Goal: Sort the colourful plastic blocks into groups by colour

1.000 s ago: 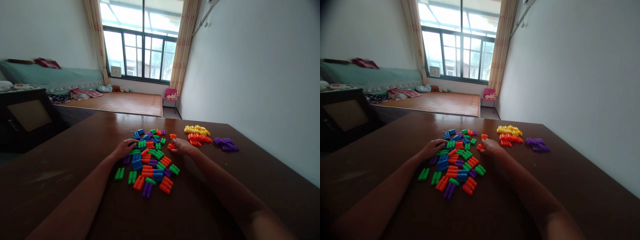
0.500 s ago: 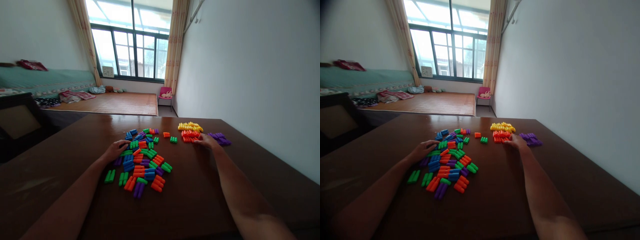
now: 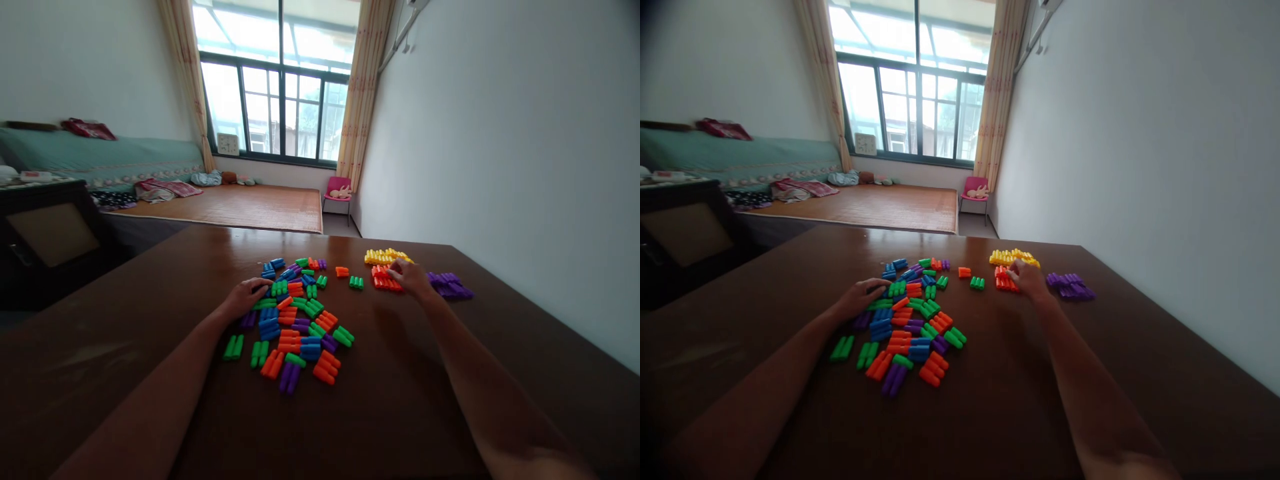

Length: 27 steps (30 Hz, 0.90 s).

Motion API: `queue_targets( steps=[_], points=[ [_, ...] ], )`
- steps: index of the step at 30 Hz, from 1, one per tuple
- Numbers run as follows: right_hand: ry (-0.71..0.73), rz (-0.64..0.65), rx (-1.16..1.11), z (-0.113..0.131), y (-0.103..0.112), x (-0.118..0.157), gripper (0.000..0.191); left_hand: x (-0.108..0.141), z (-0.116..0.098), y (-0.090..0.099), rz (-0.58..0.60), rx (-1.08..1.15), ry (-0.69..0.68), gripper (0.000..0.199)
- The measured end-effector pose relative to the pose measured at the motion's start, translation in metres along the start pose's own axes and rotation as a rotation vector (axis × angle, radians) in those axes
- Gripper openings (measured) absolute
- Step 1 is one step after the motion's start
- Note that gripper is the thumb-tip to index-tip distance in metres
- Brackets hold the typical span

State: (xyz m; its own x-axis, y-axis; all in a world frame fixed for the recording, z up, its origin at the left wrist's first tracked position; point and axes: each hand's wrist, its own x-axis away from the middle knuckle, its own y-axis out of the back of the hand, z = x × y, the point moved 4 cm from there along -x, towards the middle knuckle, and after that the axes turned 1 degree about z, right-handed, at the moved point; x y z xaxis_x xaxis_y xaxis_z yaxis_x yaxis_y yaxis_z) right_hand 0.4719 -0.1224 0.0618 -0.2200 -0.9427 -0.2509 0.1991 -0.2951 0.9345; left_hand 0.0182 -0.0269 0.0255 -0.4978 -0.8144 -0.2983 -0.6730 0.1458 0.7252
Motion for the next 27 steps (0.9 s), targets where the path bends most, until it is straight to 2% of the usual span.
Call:
queue_targets(
  steps=[3,4,6,10,12,15,17,19,23,25,27],
  points=[
    [0.264,0.047,-0.06,0.07,-0.022,-0.005,0.026,0.001,-0.005,0.001,-0.005,0.001,0.006,0.048],
    [0.3,0.059,-0.026,0.089,-0.031,-0.009,0.03,0.001,-0.006,0.001,-0.006,0.003,0.005,0.048],
    [0.263,0.077,0.111,0.115,-0.046,-0.021,0.037,0.002,-0.007,0.001,-0.008,0.007,0.002,0.047],
    [0.108,0.193,0.34,0.138,-0.065,-0.043,0.043,0.002,-0.006,0.0,-0.008,0.011,-0.015,0.045],
    [0.128,0.213,0.341,0.144,-0.068,-0.047,0.04,0.001,-0.005,0.0,-0.004,0.01,-0.022,0.045],
    [0.231,0.137,0.192,0.146,-0.063,-0.043,0.039,0.001,-0.002,-0.002,0.002,0.005,-0.029,0.044],
    [0.279,0.066,0.047,0.133,-0.052,-0.036,0.042,0.0,0.0,-0.002,0.001,0.002,-0.029,0.044],
    [0.271,0.009,-0.058,0.101,-0.035,-0.028,0.042,0.0,0.002,-0.003,0.0,0.001,-0.032,0.044],
    [0.074,-0.047,-0.094,-0.001,0.001,-0.01,0.038,-0.002,0.005,-0.003,0.0,-0.019,-0.037,0.045],
    [-0.065,-0.007,-0.098,-0.05,0.009,-0.002,0.036,-0.003,0.005,-0.003,0.003,-0.033,-0.039,0.046],
    [-0.168,0.058,-0.103,-0.085,0.009,0.006,0.035,-0.002,0.004,-0.002,0.004,-0.042,-0.039,0.047]
  ],
)
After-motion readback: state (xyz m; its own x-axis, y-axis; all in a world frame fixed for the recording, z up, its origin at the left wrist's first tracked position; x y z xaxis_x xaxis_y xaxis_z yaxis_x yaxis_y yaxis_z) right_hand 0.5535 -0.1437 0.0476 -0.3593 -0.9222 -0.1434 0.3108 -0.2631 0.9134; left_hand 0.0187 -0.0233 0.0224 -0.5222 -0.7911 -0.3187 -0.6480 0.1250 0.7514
